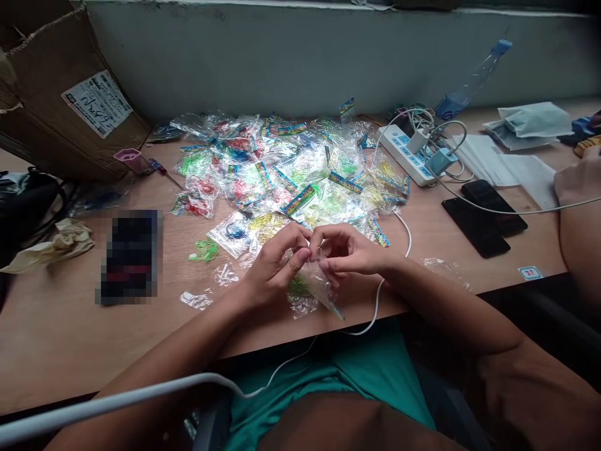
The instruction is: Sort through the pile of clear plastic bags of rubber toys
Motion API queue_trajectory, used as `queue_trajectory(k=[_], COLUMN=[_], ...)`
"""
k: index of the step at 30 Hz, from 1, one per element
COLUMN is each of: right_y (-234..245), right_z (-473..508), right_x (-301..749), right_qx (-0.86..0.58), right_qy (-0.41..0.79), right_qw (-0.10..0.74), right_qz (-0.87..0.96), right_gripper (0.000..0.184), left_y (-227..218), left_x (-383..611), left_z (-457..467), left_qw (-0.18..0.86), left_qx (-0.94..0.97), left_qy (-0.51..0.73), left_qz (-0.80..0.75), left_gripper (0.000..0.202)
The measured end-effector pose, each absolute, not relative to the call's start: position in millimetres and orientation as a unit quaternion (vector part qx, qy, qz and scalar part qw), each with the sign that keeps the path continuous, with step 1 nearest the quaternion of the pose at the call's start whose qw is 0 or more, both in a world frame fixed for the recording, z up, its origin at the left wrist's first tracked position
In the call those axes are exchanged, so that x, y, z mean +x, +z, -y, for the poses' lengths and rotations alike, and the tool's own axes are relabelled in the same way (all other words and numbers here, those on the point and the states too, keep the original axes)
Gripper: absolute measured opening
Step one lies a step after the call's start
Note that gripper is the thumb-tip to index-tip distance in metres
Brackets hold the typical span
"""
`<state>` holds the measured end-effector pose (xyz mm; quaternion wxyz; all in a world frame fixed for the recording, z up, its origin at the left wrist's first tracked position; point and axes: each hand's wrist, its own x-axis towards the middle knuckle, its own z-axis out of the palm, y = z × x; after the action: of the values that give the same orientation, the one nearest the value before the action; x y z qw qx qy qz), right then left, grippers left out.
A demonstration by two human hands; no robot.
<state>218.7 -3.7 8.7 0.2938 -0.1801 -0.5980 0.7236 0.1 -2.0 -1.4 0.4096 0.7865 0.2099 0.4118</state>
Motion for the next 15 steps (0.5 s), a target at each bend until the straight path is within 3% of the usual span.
queue_trajectory(k=[6,12,15], right_y=[12.7,13.0,12.7], right_z=[8.8,8.2,6.2], right_x=[215.7,212.7,213.5], right_qx=[-0.206,-0.223,-0.239], right_qy=[0.724,0.721,0.707], right_qw=[0.306,0.324,0.334], right_qz=[0.582,0.571,0.575], right_gripper=[0.041,0.050,0.044], left_y=[-3.2,-1.9,-3.1], left_x=[-0.5,-0.7,0.8], left_z=[2.0,-1.7,-1.2], left_qw=[0.456,0.396,0.367], left_qx=[0.759,0.778,0.792], left_qy=[0.400,0.421,0.422], left_qz=[-0.237,-0.245,-0.244], left_gripper=[0.037,0.035,0.034])
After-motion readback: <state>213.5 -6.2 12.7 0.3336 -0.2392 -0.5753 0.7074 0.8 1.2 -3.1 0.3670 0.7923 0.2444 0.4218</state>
